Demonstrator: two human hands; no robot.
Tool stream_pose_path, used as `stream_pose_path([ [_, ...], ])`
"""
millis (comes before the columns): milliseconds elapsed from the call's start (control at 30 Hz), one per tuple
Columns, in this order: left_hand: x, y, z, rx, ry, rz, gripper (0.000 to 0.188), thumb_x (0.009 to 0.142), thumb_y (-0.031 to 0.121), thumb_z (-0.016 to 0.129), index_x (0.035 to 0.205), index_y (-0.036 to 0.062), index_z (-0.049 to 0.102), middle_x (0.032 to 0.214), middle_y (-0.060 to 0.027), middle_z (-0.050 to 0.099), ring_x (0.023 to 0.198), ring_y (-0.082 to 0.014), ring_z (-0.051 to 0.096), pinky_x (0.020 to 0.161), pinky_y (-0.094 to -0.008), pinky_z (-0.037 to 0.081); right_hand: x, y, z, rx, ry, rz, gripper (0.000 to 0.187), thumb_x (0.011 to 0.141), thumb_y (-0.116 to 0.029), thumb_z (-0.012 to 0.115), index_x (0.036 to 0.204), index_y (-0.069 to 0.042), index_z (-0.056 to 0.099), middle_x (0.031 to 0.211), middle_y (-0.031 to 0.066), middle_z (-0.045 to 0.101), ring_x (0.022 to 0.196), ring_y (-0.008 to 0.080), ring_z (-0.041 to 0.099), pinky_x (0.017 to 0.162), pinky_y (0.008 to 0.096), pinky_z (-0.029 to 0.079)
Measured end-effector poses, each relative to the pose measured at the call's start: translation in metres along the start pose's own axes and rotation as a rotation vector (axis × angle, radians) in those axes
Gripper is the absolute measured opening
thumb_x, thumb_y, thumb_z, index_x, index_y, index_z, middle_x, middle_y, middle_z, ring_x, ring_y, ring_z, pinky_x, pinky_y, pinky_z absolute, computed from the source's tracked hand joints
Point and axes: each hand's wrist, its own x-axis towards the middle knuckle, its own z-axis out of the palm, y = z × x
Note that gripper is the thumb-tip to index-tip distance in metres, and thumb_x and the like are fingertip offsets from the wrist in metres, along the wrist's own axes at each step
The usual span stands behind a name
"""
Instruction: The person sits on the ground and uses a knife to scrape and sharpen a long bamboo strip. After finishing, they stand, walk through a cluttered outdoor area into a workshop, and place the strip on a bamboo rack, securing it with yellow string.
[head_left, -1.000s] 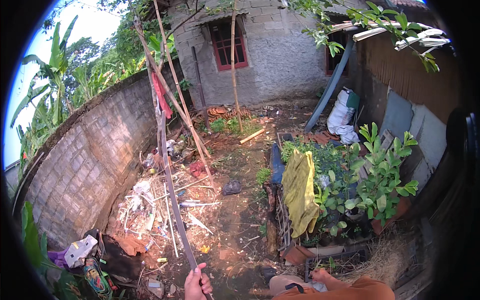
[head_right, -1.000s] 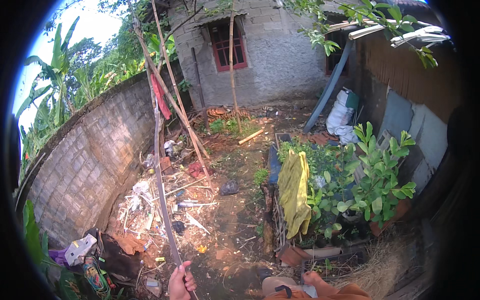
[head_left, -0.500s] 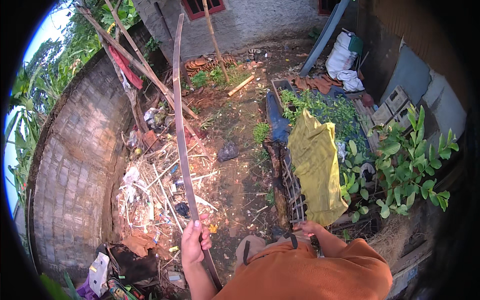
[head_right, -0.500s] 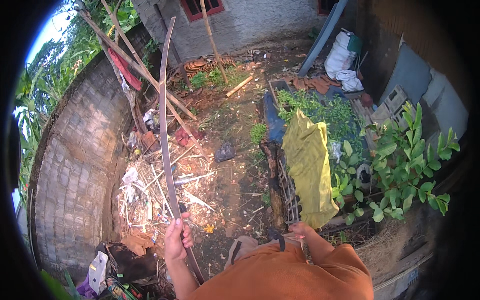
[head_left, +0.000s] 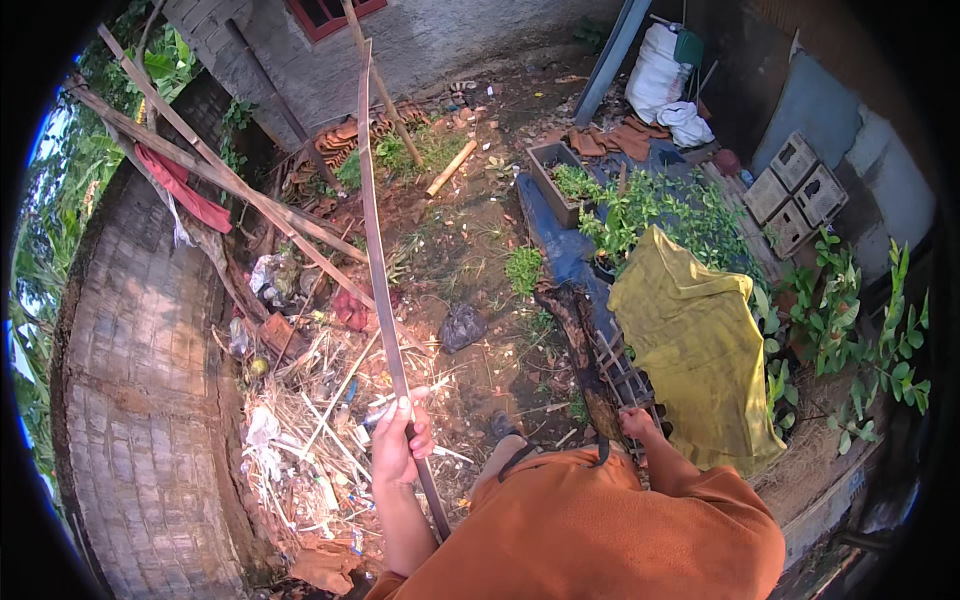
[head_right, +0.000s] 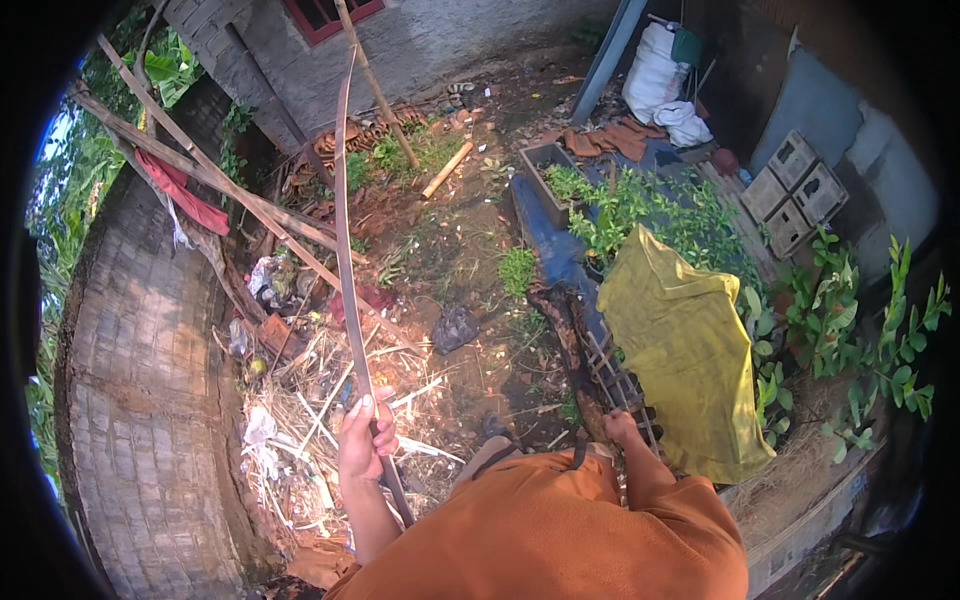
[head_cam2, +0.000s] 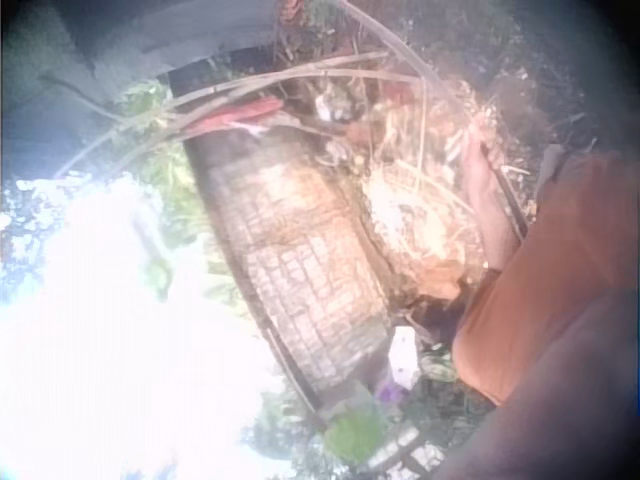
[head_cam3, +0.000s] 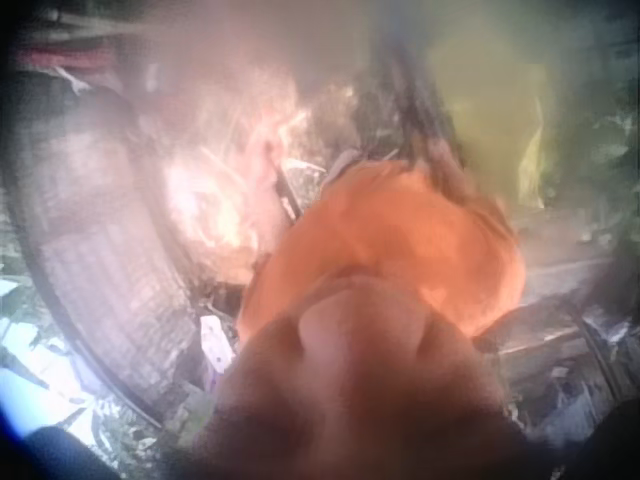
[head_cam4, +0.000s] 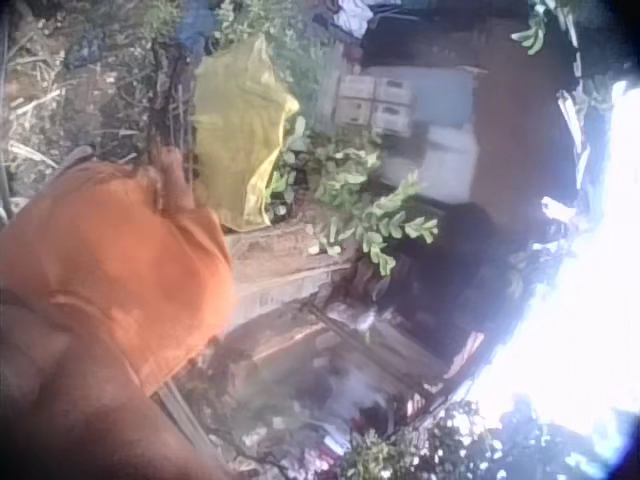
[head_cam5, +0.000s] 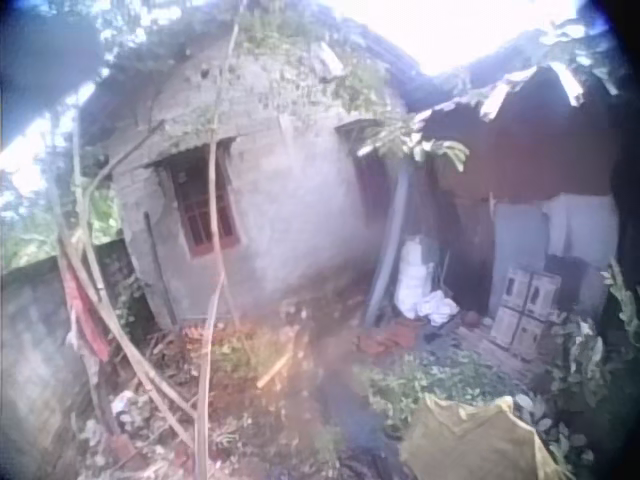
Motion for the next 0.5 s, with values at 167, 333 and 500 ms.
stream_pose_path([
  [167,0.114,0.046,-0.044,0.118,0.034,-0.162,0.035,0.105,0.033,0.047,0.123,0.0028,0.055,0.071,-0.0012,0.050,0.047,-0.0062,0.039,0.041,-0.0214,0.033,0.001,-0.056,0.018,0.356,0.033,0.213,0.028,0.092,-0.025,0.058,0.098,0.000,0.067,0.074,0.0109,0.065,0.063,0.0218,0.064,0.060,0.0343,0.050],
  [333,0.229,0.101,-0.056,0.168,-0.055,-0.257,0.034,0.106,0.031,0.046,0.125,0.0039,0.054,0.068,0.0024,0.040,0.053,-0.0060,0.038,0.044,-0.0215,0.034,0.030,-0.139,0.044,0.402,0.129,0.165,0.017,0.097,-0.019,0.055,0.094,-0.003,0.062,0.061,0.0028,0.054,0.049,0.0161,0.052,0.043,0.0305,0.040],
  [500,0.360,0.129,-0.052,0.103,-0.135,-0.317,0.038,0.105,0.032,0.047,0.128,0.0016,0.051,0.071,0.0021,0.042,0.053,-0.0050,0.038,0.045,-0.0206,0.034,0.113,-0.194,0.057,0.346,0.090,0.304,0.033,0.093,-0.029,0.060,0.105,0.000,0.067,0.077,0.0103,0.070,0.069,0.0196,0.069,0.062,0.0336,0.054],
])
